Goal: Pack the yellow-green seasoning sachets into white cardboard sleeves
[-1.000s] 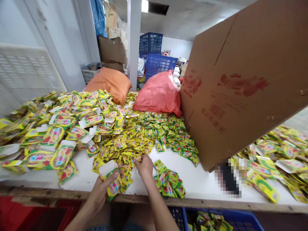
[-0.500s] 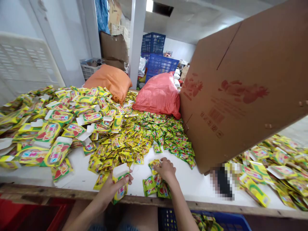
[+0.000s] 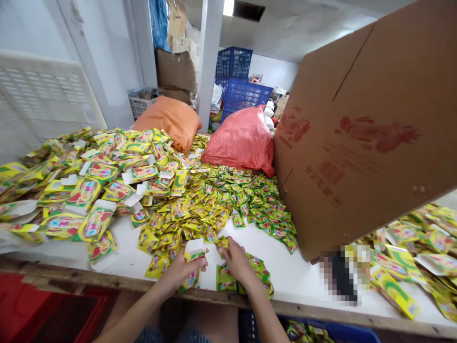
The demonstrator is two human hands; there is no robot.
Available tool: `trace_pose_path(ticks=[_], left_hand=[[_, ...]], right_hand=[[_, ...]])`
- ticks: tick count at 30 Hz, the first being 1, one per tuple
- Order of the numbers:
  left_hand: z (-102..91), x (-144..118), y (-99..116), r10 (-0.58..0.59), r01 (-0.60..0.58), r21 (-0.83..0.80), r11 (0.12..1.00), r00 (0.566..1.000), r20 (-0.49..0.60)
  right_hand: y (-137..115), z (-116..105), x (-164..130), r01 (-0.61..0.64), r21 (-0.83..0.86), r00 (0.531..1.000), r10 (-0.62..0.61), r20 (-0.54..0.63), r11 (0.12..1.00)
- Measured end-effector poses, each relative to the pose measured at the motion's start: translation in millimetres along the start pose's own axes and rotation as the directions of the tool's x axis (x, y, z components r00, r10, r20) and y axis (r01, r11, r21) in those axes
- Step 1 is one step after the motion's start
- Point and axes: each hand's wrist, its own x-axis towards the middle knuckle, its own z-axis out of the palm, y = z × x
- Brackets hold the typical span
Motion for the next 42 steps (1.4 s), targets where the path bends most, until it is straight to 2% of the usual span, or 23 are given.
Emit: trace_pose_path(ticks=[3, 5, 8, 10, 12, 13, 15, 17, 20, 23, 25, 28, 30, 35, 37, 40, 42], left_hand=[[0.8, 3.2, 0.0, 0.019, -0.019, -0.001, 1.000, 1.000, 0.023], [0.8, 4.3, 1.0, 0.047, -0.047, 0.011, 0.999, 0.998, 0.034], [1.0, 4.6, 3.1, 0.072, -0.075, 0.061, 0.995, 0.996, 0.050], [1.2, 4.4, 4.6, 0.081, -0.087, 0.077, 0.993, 0.994, 0.077], [1.2, 4.2, 6.0, 0.086, -0.093, 0.058, 0.994, 0.990, 0.111], [1.1, 4.1, 6.6, 0.086, -0.092, 0.046, 0.995, 0.989, 0.118], [0.7, 4.3, 7.5, 0.078, -0.083, 0.036, 0.996, 0.989, 0.126], [0.2, 5.2, 7.3, 0.068, -0.073, 0.042, 0.996, 0.990, 0.121], [0.1, 7.5, 4.2, 0.070, -0.079, 0.061, 0.995, 0.988, 0.138], [0.4, 9.5, -0.8, 0.087, -0.104, 0.114, 0.988, 0.985, 0.148], [0.1, 9.7, -3.6, 0.094, -0.118, 0.153, 0.981, 0.984, 0.153], [-0.7, 8.4, -4.9, 0.100, -0.138, 0.193, 0.972, 0.976, 0.191], [-0.3, 7.1, -3.2, 0.101, -0.149, 0.210, 0.966, 0.969, 0.225], [7.1, 6.0, 7.3, 0.174, -0.228, 0.212, 0.950, 0.954, 0.245], [10.4, 7.8, 9.6, 0.215, -0.265, 0.195, 0.944, 0.946, 0.242], [13.3, 12.9, 6.6, 0.244, -0.275, 0.112, 0.955, 0.941, 0.233], [13.7, 16.4, 1.7, 0.229, -0.249, 0.046, 0.967, 0.937, 0.265]], right_hand=[[-11.7, -2.4, -4.1, 0.067, 0.148, 0.997, -0.060, -0.055, 0.987], [-20.5, -2.2, -6.1, 0.097, 0.342, 0.991, -0.058, -0.125, 0.935], [-32.1, 5.7, -8.3, 0.108, 0.666, 0.991, -0.023, -0.136, 0.738], [-37.6, 14.5, -9.3, 0.090, 0.772, 0.994, -0.012, -0.106, 0.629], [-41.7, 21.5, -10.3, 0.086, 0.800, 0.994, 0.002, -0.108, 0.594], [-43.5, 23.0, -10.9, 0.092, 0.785, 0.993, 0.004, -0.119, 0.613], [-47.5, 20.7, -11.9, 0.130, 0.696, 0.988, -0.030, -0.153, 0.706], [-52.9, 12.1, -12.6, 0.202, 0.539, 0.977, -0.130, -0.169, 0.818], [-64.6, -5.7, -12.5, 0.297, 0.235, 0.955, -0.285, -0.081, 0.926], [-78.5, -21.8, -11.0, 0.253, -0.068, 0.967, -0.253, 0.000, 0.965], [-86.2, -31.0, -9.5, 0.209, -0.192, 0.978, -0.208, 0.027, 0.959], [-92.6, -41.9, -7.3, 0.289, -0.203, 0.953, -0.263, 0.148, 0.936], [-94.4, -44.3, -6.1, 0.323, -0.204, 0.939, -0.287, 0.187, 0.924], [-95.2, -27.5, -6.4, 0.170, -0.400, 0.984, -0.175, 0.024, 0.901], [-91.1, -19.2, -9.4, 0.218, -0.408, 0.969, -0.245, -0.014, 0.887], [-79.0, -12.7, -18.1, 0.341, -0.286, 0.917, -0.384, -0.107, 0.895], [-70.9, -10.9, -25.7, 0.367, -0.218, 0.893, -0.408, -0.190, 0.904]])
